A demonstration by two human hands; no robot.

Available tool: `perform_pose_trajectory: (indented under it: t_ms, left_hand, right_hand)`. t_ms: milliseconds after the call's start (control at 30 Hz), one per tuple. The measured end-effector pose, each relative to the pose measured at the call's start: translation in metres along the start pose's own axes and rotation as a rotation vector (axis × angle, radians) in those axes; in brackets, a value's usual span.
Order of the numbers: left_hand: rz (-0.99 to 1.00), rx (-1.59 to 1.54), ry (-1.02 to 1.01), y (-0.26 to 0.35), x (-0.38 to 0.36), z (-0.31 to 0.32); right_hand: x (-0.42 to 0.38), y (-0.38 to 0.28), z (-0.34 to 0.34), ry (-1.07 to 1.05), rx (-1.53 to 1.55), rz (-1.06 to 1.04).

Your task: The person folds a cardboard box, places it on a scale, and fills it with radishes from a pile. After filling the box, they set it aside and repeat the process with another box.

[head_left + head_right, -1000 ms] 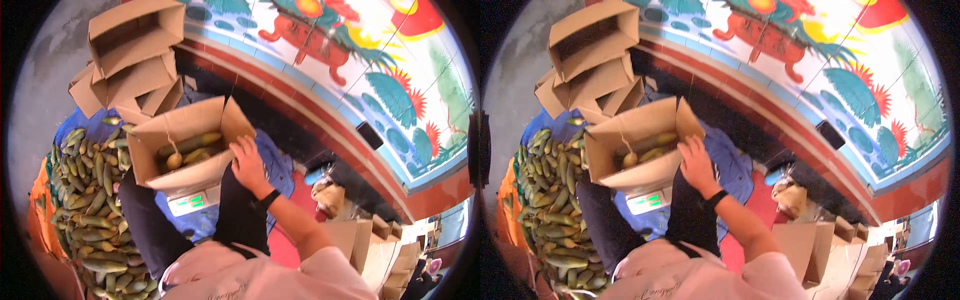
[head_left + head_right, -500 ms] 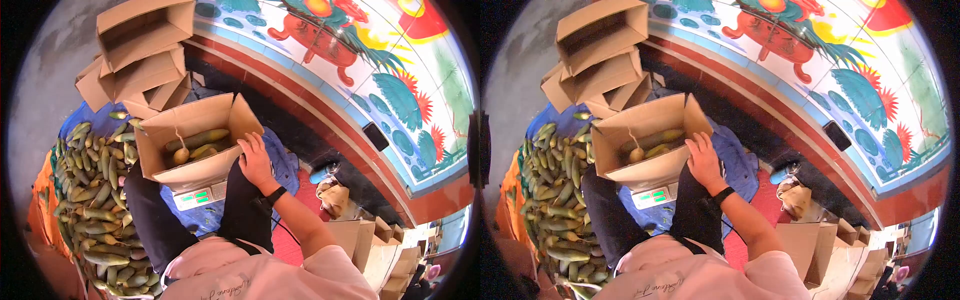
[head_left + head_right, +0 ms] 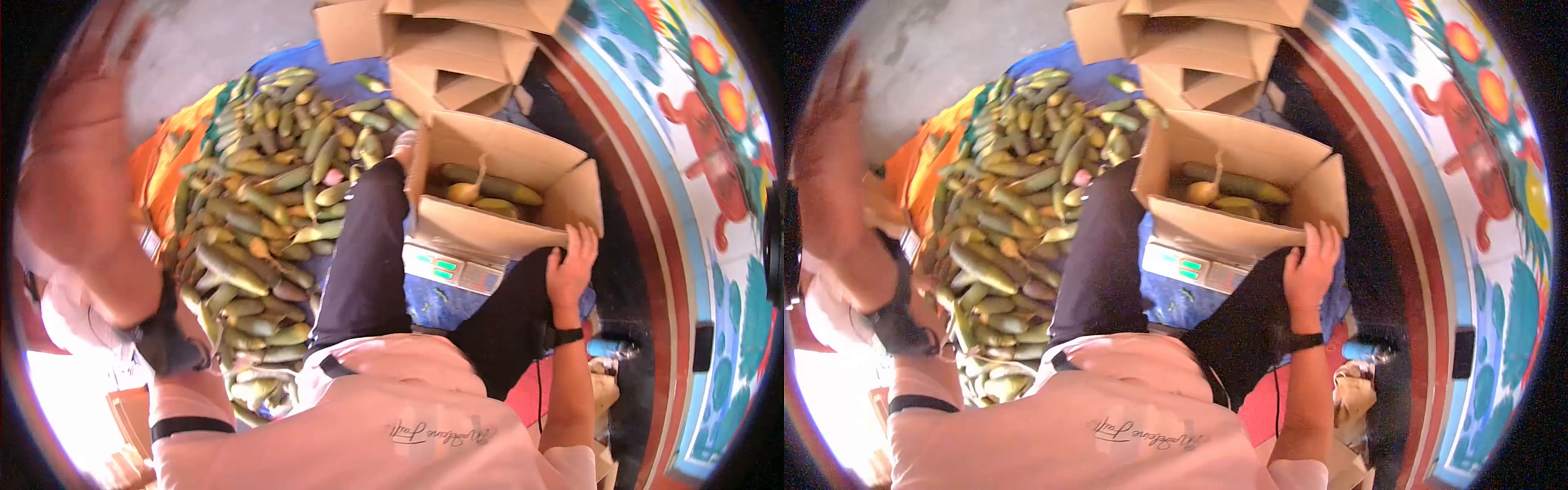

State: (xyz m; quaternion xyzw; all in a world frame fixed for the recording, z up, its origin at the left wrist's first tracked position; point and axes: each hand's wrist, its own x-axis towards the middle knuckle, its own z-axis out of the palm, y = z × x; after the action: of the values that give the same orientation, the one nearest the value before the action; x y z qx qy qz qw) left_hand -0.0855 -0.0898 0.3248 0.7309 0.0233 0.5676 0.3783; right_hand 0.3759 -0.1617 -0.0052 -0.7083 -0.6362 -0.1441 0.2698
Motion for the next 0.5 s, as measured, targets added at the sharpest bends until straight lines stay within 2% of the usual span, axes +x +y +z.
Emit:
perform_pose_trajectory:
  t_ms: [67, 133, 200, 267, 333, 400, 500]
  left_hand:
    - [-0.121, 0.25, 0.026, -0.029, -0.039, -0.052]
    - [-0.333, 0.852, 0.43, -0.053, -0.072, -0.041]
    - [-0.594, 0.664, 0.582, -0.066, -0.11, -0.076]
    - [-0.787, 0.741, 0.565, -0.076, -0.156, -0.094]
    - [-0.986, 0.722, 0.664, -0.086, -0.203, -0.113]
    - [-1.047, 0.543, 0.839, -0.099, -0.258, -0.13]
    - [-1.332, 0.676, 0.813, -0.113, -0.33, -0.143]
  right_hand:
    - [0.0, 0.001, 0.0, -0.008, -0.004, -0.005]
    - [-0.001, 0.004, 0.003, -0.016, -0.024, -0.017]
    - [0.0, 0.001, 0.001, -0.023, -0.021, -0.008]
    - [-0.001, 0.001, 0.004, -0.022, 0.001, -0.024]
    - [-0.001, 0.002, 0.004, -0.001, -0.025, -0.029]
    - [-0.001, 0.004, 0.004, -0.025, -0.035, -0.04]
    - [0.0, 0.001, 0.002, -0.027, -0.057, -0.038]
